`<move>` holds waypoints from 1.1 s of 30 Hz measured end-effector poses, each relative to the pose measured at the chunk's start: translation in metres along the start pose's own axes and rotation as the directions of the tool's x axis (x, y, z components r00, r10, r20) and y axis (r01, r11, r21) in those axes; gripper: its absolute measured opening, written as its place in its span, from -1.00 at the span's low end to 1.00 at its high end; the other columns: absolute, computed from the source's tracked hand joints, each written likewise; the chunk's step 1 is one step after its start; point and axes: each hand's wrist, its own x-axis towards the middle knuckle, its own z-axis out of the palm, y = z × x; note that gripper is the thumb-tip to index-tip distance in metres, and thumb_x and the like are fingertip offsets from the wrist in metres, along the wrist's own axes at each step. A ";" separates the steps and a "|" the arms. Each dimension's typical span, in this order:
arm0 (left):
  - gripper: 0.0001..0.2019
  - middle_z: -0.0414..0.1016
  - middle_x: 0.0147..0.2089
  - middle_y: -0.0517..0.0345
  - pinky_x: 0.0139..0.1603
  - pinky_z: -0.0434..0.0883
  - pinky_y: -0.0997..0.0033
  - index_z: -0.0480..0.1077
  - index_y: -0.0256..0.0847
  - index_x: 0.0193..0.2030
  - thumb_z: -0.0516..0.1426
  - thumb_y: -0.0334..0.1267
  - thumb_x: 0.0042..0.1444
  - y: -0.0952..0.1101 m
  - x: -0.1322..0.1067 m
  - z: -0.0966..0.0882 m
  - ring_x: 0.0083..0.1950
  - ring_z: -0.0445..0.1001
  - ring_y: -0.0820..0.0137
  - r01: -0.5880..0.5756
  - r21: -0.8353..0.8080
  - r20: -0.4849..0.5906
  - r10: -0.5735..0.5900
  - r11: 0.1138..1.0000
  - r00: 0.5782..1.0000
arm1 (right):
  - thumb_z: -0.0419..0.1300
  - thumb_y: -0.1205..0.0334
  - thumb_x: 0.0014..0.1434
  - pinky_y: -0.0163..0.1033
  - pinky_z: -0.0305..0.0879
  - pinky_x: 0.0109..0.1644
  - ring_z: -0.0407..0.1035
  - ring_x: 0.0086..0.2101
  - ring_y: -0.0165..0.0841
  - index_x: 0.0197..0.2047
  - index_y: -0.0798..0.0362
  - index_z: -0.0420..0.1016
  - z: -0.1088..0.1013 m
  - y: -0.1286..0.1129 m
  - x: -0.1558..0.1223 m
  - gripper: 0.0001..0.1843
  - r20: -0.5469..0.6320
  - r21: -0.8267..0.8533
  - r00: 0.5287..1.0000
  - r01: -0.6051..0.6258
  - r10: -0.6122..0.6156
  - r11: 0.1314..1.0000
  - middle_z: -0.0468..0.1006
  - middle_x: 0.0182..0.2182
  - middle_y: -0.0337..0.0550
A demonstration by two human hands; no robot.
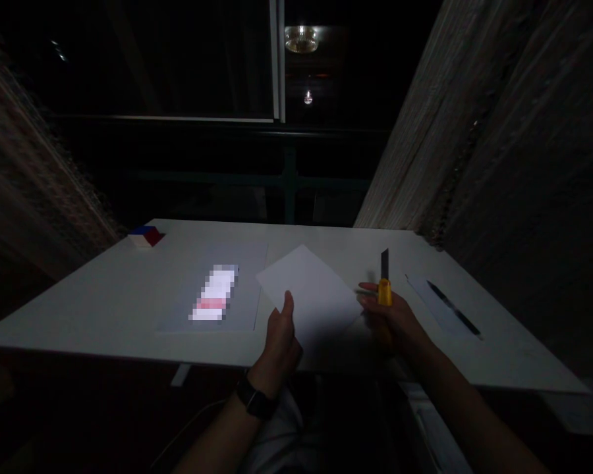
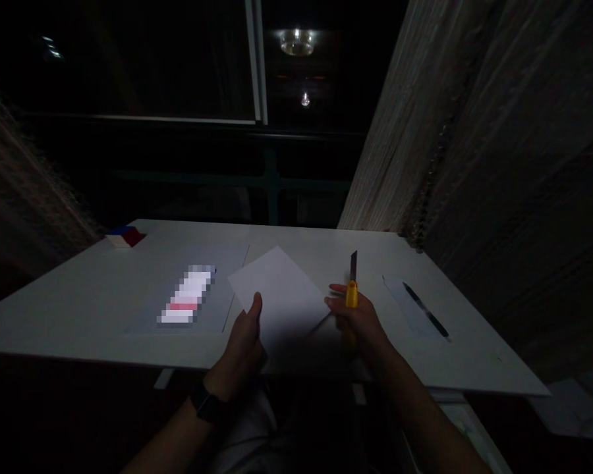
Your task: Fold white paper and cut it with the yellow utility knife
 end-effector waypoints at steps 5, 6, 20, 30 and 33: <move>-0.55 0.47 -0.03 -0.12 0.07 0.36 0.28 0.30 -0.26 0.06 0.14 -0.05 0.11 -0.003 0.002 -0.003 0.01 0.47 0.22 -0.111 0.049 -0.002 0.112 0.993 0.994 | 0.41 0.15 -0.28 -0.37 -0.04 -0.64 0.07 -0.69 -0.58 -0.12 0.07 0.38 0.001 -0.001 0.015 -0.40 -0.016 -0.064 1.000 -0.010 0.009 0.998 0.39 -0.57 -0.35; -0.56 0.47 -0.04 -0.12 0.07 0.36 0.25 0.31 -0.24 0.06 0.14 -0.04 0.10 -0.003 0.004 -0.005 0.02 0.46 0.20 -0.116 0.059 0.041 0.114 0.991 0.993 | 0.41 0.16 -0.29 -0.37 0.00 -0.63 0.12 -0.68 -0.55 -0.13 0.07 0.39 0.000 -0.002 0.017 -0.41 -0.027 -0.104 1.000 -0.006 0.003 0.995 0.38 -0.57 -0.35; -0.63 0.43 0.09 0.03 0.25 0.14 0.14 0.40 -0.20 0.02 0.00 -0.45 0.08 0.027 0.051 0.023 0.22 0.25 0.24 -0.889 0.435 0.886 0.245 -0.143 0.395 | 0.31 0.12 -0.17 -0.33 0.09 -0.52 0.17 -0.61 -0.49 -0.27 0.11 0.41 -0.007 -0.016 0.053 -0.62 0.251 -0.488 0.958 0.251 -0.141 0.836 0.34 -0.64 -0.35; -0.69 0.53 -0.27 0.08 -0.14 0.32 0.38 0.45 -0.22 -0.23 -0.02 -0.07 0.24 0.000 0.082 0.034 -0.23 0.47 0.36 -0.872 0.453 0.891 0.140 -0.186 0.433 | 0.33 0.09 -0.18 -0.32 0.12 -0.49 0.21 -0.59 -0.48 -0.31 0.12 0.40 -0.010 -0.012 0.058 -0.62 0.169 -0.492 0.970 0.237 -0.175 0.838 0.36 -0.62 -0.35; -0.72 0.53 -0.27 0.10 -0.15 0.32 0.41 0.45 -0.20 -0.24 0.02 -0.07 0.21 -0.001 0.082 0.032 -0.22 0.47 0.37 -0.886 0.439 0.898 0.119 -0.151 0.424 | 0.33 0.10 -0.17 -0.33 0.10 -0.52 0.17 -0.63 -0.50 -0.26 0.12 0.40 -0.016 -0.010 0.056 -0.59 0.165 -0.484 0.976 0.208 -0.144 0.850 0.33 -0.64 -0.37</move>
